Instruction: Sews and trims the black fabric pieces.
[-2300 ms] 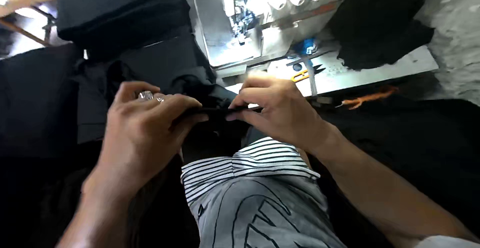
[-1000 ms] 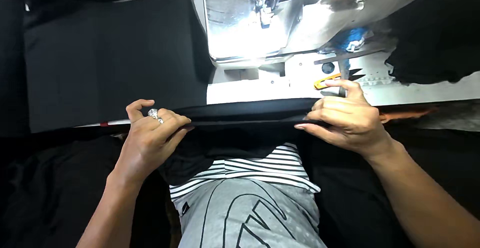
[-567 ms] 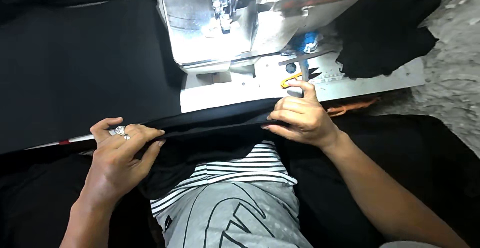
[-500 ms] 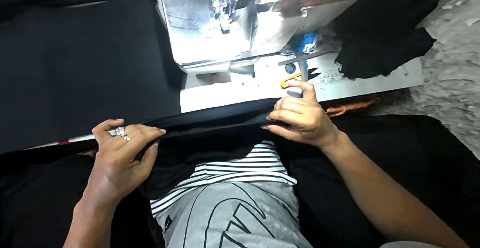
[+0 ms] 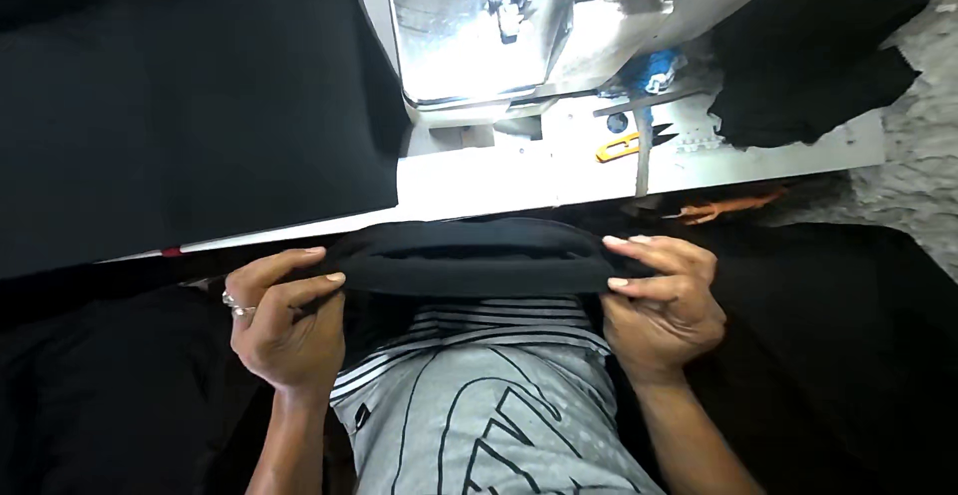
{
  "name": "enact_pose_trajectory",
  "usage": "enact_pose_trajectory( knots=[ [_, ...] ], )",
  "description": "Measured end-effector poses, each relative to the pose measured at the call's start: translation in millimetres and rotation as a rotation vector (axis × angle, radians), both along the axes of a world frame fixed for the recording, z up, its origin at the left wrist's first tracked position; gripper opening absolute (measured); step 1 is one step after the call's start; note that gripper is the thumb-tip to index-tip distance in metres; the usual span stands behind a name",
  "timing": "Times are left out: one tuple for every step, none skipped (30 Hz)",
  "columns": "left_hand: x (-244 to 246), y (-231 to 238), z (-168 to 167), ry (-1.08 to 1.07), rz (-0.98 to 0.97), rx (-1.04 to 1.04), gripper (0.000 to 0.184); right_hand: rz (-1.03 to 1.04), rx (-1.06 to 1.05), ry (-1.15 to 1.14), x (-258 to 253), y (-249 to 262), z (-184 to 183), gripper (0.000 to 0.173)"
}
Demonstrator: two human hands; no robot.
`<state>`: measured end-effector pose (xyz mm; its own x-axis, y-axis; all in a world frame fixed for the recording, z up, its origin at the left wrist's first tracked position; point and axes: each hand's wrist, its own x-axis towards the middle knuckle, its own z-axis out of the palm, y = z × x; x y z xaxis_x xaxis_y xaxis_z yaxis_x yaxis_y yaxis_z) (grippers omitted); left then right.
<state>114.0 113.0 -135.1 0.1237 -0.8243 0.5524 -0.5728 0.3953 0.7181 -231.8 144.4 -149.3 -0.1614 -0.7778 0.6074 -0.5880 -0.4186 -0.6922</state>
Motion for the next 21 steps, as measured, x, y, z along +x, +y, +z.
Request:
enact_pose_trajectory(
  knots=[
    [2,2,-1,-0.015,0.018,0.005,0.013,-0.025,-0.009,-0.015,2,5,-2,0.019],
    [4,3,-2,-0.019,0.025,0.001,0.015,-0.035,-0.010,-0.014,4,8,-3,0.020],
    [7,4,-2,-0.021,0.025,-0.006,0.016,-0.030,-0.015,-0.011,5,10,-2,0.020],
    [9,4,-1,-0.026,0.019,-0.015,0.017,-0.022,-0.024,-0.009,5,12,0,0.021],
    [10,4,0,-0.021,0.010,-0.030,0.018,-0.003,-0.035,-0.009,6,13,4,0.021],
    [11,4,3,0.006,-0.008,-0.047,0.018,0.033,-0.049,-0.005,8,14,10,0.020],
    [10,5,8,0.054,-0.046,-0.051,0.017,0.096,-0.045,0.011,11,15,18,0.018],
    [9,8,15,0.106,-0.117,-0.029,0.015,0.193,-0.013,0.041,14,16,27,0.014],
    [10,11,23,0.138,-0.233,0.020,0.015,0.330,0.044,0.084,17,15,36,0.011],
    [12,13,30,0.127,-0.370,0.100,0.016,0.493,0.126,0.136,19,11,42,0.006],
    [19,14,33,0.024,-0.490,0.213,0.015,0.633,0.225,0.240,19,6,45,0.006],
    [31,15,36,-0.184,-0.577,0.335,0.014,0.738,0.326,0.398,16,-1,45,0.022],
    [47,11,43,-0.438,-0.646,0.426,0.017,0.809,0.400,0.569,8,-11,46,0.036],
    [66,4,56,-0.626,-0.678,0.454,0.018,0.845,0.429,0.671,-4,-24,54,0.045],
    [84,-1,82,-0.734,-0.672,0.433,0.020,0.868,0.425,0.686,-18,-37,72,0.049],
    [98,-4,116,-0.752,-0.637,0.357,0.020,0.883,0.387,0.614,-28,-50,101,0.048],
    [105,-2,153,-0.686,-0.607,0.251,0.018,0.894,0.324,0.515,-33,-60,137,0.042],
    [105,1,189,-0.564,-0.576,0.113,0.015,0.916,0.252,0.433,-34,-69,175,0.034],
    [104,2,217,-0.421,-0.563,-0.017,0.018,0.942,0.184,0.381,-34,-79,213,0.029],
    [104,-3,240,-0.303,-0.560,-0.129,0.018,0.931,0.127,0.381,-31,-90,248,0.028],
    [106,-17,260,-0.202,-0.598,-0.253,0.014,0.861,0.066,0.435,-26,-97,277,0.030]
  ],
)
